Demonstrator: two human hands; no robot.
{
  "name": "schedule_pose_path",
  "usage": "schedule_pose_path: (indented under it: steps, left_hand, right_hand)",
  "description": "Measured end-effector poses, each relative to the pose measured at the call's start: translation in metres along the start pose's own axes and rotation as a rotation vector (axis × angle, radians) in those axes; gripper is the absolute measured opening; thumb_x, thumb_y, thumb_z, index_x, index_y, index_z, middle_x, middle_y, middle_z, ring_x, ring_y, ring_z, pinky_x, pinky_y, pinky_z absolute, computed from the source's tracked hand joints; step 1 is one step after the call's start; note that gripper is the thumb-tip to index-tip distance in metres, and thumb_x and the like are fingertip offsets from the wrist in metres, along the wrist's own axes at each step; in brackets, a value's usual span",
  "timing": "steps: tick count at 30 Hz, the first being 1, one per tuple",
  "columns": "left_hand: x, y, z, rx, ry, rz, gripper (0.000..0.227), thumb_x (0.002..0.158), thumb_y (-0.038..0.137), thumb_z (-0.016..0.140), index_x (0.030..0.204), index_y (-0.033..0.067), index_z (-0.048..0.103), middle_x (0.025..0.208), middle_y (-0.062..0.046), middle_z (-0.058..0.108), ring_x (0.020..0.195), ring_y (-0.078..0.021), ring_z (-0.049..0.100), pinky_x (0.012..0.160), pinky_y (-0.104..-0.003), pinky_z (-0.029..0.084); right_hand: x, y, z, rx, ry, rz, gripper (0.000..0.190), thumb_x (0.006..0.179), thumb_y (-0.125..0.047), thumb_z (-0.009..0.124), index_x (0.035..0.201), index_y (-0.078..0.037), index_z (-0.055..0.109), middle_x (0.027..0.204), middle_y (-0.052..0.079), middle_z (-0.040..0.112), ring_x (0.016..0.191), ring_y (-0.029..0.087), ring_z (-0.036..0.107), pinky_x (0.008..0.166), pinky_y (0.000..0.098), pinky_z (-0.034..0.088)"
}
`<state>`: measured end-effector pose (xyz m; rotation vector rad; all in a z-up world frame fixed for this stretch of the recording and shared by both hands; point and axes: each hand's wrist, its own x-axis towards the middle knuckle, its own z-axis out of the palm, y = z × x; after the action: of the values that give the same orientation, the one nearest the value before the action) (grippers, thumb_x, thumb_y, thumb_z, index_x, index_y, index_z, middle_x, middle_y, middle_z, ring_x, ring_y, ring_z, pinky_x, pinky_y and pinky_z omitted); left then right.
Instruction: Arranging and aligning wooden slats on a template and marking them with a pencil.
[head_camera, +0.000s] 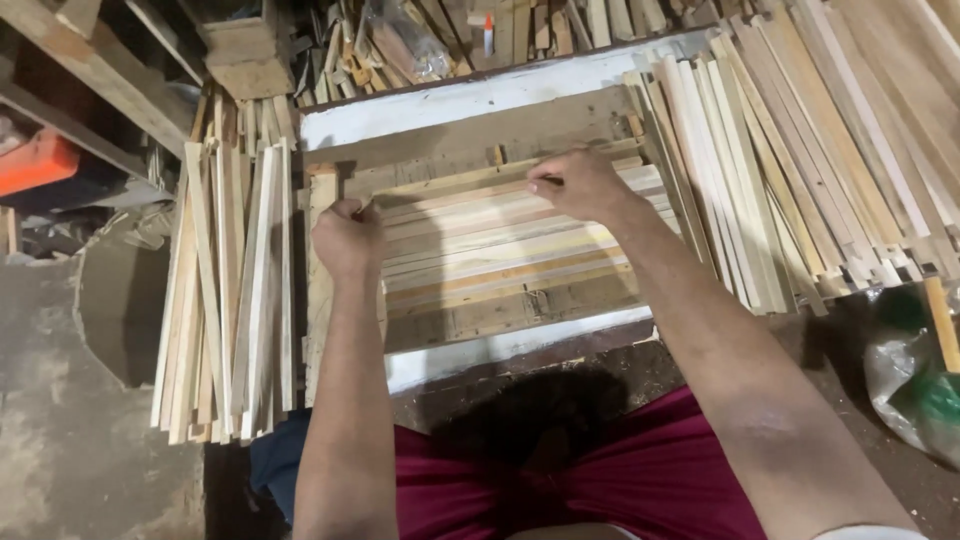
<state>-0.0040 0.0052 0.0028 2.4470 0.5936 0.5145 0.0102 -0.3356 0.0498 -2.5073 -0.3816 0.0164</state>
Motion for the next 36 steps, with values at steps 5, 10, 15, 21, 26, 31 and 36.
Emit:
schedule_pose_path:
  steps: [5,10,15,21,26,31,36]
  left_hand:
    - [0.002,-0.005,0.006,0.071,-0.04,0.043,0.015,0.088,0.027,0.067,0.093,0.0214,0.08,0.086,-0.01,0.076,0.086,-0.0381,0.073,0.078,-0.047,0.059]
    - [-0.013,0.008,0.0,0.127,-0.113,0.146,0.02,0.091,0.017,0.061,0.094,0.0211,0.08,0.083,-0.007,0.076,0.084,-0.0354,0.075,0.078,-0.046,0.059]
    - [-0.022,-0.003,0.023,0.407,-0.04,0.357,0.018,0.091,0.028,0.067,0.105,0.0216,0.078,0.107,-0.008,0.07,0.1,-0.0314,0.07,0.086,-0.044,0.056]
    - [-0.066,0.071,0.009,0.551,-0.109,0.352,0.037,0.098,0.035,0.062,0.122,0.0083,0.072,0.124,-0.015,0.057,0.121,-0.0358,0.048,0.1,-0.045,0.042]
    - [-0.13,0.146,0.038,0.306,-0.264,0.523,0.045,0.093,0.034,0.067,0.128,0.0067,0.069,0.139,-0.02,0.051,0.14,-0.0474,0.034,0.112,-0.051,0.032]
    - [-0.196,0.213,0.037,-0.261,-0.316,0.767,0.037,0.089,0.016,0.072,0.121,-0.0014,0.071,0.133,-0.025,0.052,0.133,-0.0471,0.044,0.111,-0.051,0.041]
    - [-0.236,0.244,0.064,-0.501,-0.433,0.89,0.031,0.093,0.016,0.07,0.121,0.0029,0.071,0.128,-0.021,0.055,0.13,-0.0438,0.052,0.104,-0.045,0.052]
  right_hand:
    - [-0.004,0.009,-0.001,-0.098,0.066,-0.069,0.028,0.093,-0.034,0.066,0.113,-0.02,0.08,0.101,0.01,0.078,0.101,0.035,0.071,0.094,0.0456,0.054]
    - [-0.01,0.031,0.005,-0.118,0.155,-0.117,0.029,0.094,-0.037,0.066,0.113,-0.02,0.079,0.102,0.012,0.078,0.105,0.035,0.069,0.095,0.0444,0.054]
    - [-0.025,0.026,-0.002,-0.026,0.258,-0.204,0.025,0.093,-0.025,0.069,0.115,-0.02,0.078,0.104,0.0,0.079,0.101,0.025,0.071,0.091,0.0377,0.057]
    - [-0.085,0.07,-0.034,0.249,0.586,0.04,0.018,0.094,-0.023,0.077,0.112,-0.021,0.079,0.101,-0.001,0.078,0.098,0.019,0.072,0.084,0.0297,0.06]
    - [-0.174,0.142,-0.058,-0.068,0.643,0.414,0.011,0.093,-0.03,0.078,0.104,-0.026,0.08,0.089,0.0,0.077,0.085,0.025,0.073,0.08,0.0372,0.062]
    - [-0.248,0.161,-0.051,-0.3,0.48,0.748,0.011,0.09,-0.035,0.074,0.101,-0.035,0.078,0.085,-0.002,0.077,0.082,0.03,0.075,0.078,0.0451,0.061]
    - [-0.258,0.142,-0.055,-0.228,0.411,0.953,0.03,0.091,-0.047,0.071,0.111,-0.025,0.078,0.1,0.007,0.079,0.094,0.036,0.075,0.084,0.0471,0.059]
